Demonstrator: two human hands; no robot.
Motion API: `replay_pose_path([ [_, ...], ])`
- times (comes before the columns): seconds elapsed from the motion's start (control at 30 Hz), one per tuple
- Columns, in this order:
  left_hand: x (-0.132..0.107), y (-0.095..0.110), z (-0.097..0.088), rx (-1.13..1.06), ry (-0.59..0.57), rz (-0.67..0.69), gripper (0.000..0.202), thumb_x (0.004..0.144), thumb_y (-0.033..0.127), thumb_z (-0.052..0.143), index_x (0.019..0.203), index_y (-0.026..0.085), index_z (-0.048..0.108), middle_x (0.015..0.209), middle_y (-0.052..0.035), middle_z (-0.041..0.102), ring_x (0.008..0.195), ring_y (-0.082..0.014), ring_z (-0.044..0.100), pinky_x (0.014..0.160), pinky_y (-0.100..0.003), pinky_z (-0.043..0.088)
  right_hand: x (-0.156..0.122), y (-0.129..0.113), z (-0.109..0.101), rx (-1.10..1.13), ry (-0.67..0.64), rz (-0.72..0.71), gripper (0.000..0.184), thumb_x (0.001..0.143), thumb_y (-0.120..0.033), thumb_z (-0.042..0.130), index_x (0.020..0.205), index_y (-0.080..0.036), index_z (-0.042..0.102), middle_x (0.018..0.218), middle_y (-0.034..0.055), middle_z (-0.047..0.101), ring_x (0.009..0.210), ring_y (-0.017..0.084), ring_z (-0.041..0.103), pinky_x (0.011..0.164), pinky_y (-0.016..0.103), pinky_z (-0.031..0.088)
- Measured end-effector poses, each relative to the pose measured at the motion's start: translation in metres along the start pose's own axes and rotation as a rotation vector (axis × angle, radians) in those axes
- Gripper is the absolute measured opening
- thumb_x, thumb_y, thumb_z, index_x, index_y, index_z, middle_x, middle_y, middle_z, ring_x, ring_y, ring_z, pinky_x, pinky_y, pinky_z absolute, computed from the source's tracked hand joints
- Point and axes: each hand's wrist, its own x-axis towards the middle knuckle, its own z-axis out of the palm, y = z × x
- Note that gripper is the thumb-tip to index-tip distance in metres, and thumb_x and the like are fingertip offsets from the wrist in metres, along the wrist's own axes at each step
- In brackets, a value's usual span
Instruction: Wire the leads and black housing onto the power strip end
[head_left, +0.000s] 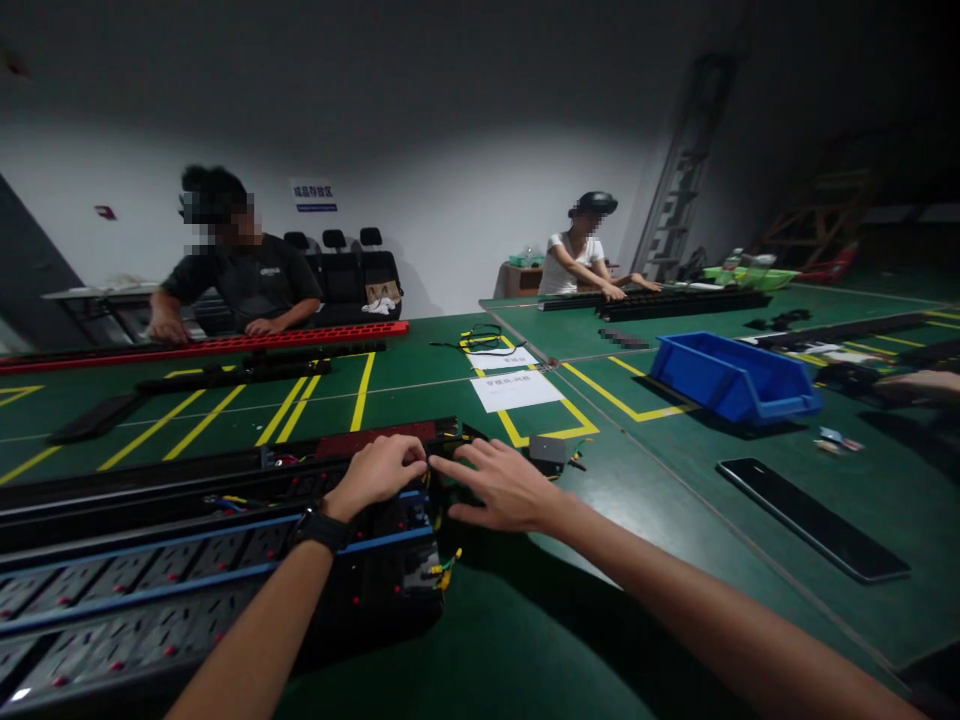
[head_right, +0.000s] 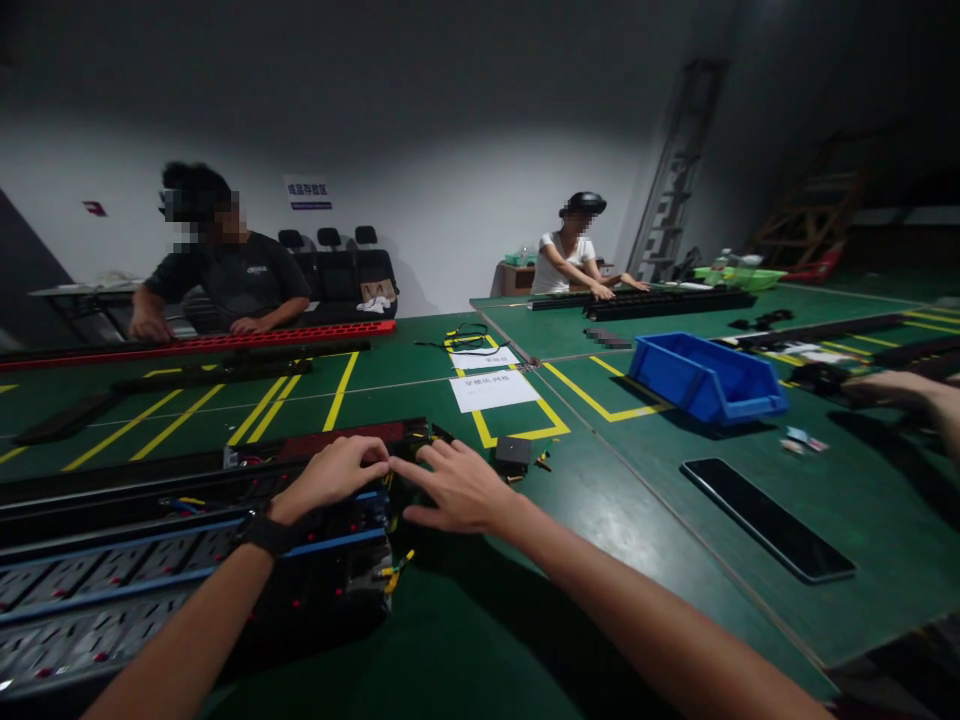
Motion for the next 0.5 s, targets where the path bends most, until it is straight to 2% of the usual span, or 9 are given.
replay_pose_path([
  [0.1,0.000,0.000,0.001,0.000,-0.004,-0.029,0.017,0.093,0.036,0.066,0.101,0.028,0.078,0.109,-0.0043,0.084,0.104,-0.0278,0.078,0.083,-0.034,0.054,0.020,-0.016,0.007,0.033,-0.022,-0.019,0.052,0.103,-0.050,0.065,0.145,-0.020,0.063,0.115,0.0113,0.075,0.102,0.028,0.064,0.089,0.041,0.047],
  [0.2,0.001,-0.002,0.003,-0.010,0.008,-0.006,0.016,0.093,0.037,0.066,0.100,0.028,0.078,0.109,-0.0043,0.084,0.105,-0.0284,0.078,0.083,-0.035,0.054,0.024,-0.020,0.007,0.060,-0.019,0.024,0.040,0.108,-0.047,0.059,0.131,-0.016,0.071,0.107,0.0110,0.078,0.098,0.026,0.064,0.088,0.039,0.047],
  [0.33,0.002,-0.003,0.005,-0.015,0.034,0.011,0.017,0.093,0.035,0.066,0.103,0.028,0.078,0.111,-0.0042,0.084,0.107,-0.0271,0.077,0.088,-0.034,0.055,0.022,-0.020,0.009,0.014,0.019,0.073,0.032,0.111,-0.040,0.054,0.113,-0.017,0.076,0.101,0.0104,0.080,0.094,0.025,0.065,0.086,0.038,0.046],
  [0.5,0.002,-0.002,0.003,-0.022,0.026,0.007,0.017,0.091,0.036,0.067,0.100,0.029,0.079,0.112,-0.0042,0.084,0.106,-0.0277,0.078,0.087,-0.034,0.056,0.022,-0.014,0.020,0.011,0.105,0.199,0.023,0.103,-0.024,0.059,0.093,-0.021,0.078,0.087,0.0086,0.080,0.086,0.025,0.067,0.079,0.038,0.048],
])
